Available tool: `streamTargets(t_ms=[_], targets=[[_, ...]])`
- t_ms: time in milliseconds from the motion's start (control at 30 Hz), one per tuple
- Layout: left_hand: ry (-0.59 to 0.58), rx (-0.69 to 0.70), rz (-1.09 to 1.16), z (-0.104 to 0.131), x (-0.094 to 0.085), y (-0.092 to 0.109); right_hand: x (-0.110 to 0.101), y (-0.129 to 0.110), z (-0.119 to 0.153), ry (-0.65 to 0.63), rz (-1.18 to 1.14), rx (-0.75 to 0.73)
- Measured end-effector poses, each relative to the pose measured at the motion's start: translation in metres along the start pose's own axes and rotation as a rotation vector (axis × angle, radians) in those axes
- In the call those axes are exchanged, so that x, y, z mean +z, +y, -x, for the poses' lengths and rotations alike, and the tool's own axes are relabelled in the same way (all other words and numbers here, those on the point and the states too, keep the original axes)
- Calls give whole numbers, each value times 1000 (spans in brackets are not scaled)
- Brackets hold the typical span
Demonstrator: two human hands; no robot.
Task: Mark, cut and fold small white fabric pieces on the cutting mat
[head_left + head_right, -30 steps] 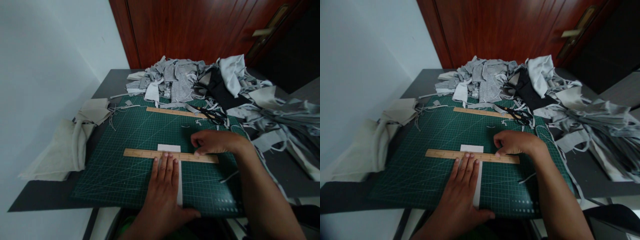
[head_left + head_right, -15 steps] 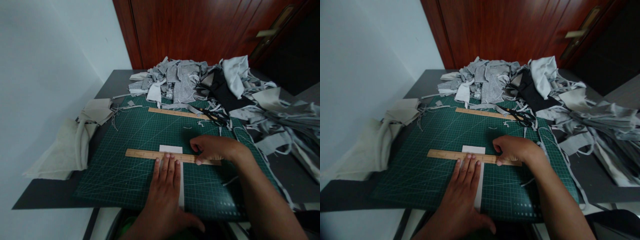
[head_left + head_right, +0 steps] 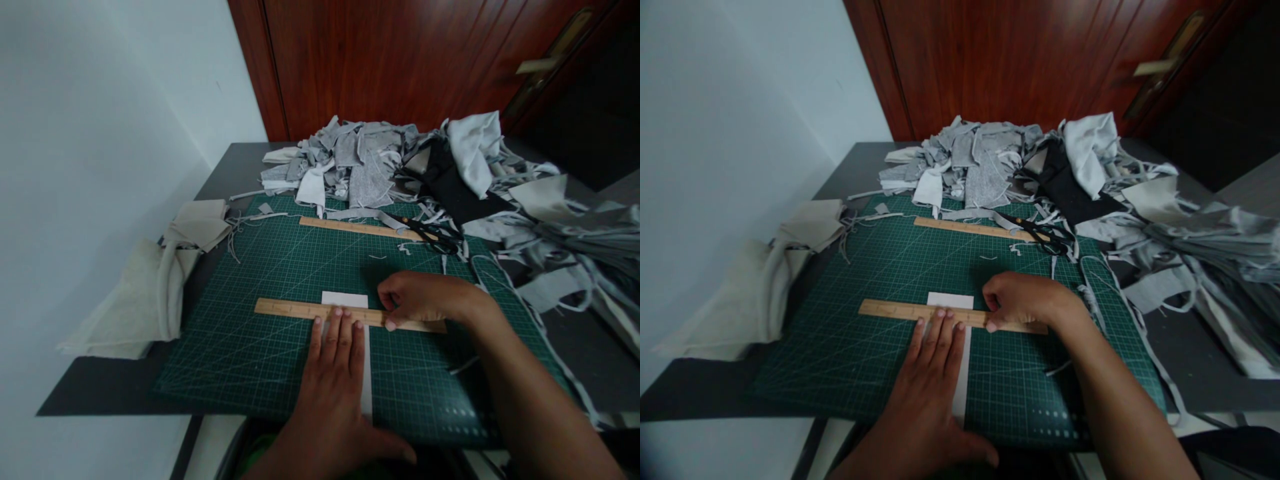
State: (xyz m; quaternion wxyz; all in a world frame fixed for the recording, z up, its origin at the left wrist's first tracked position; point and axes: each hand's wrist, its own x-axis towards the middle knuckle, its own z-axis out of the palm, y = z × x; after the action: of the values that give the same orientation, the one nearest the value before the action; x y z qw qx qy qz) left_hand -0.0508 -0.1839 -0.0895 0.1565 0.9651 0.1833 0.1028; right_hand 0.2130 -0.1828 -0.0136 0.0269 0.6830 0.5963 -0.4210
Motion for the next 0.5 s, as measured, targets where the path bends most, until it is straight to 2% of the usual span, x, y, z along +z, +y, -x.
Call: streamTargets(t_ms=[500], targets=[[12,-21,16,0,3,2,1,-4,4,5,5,7]])
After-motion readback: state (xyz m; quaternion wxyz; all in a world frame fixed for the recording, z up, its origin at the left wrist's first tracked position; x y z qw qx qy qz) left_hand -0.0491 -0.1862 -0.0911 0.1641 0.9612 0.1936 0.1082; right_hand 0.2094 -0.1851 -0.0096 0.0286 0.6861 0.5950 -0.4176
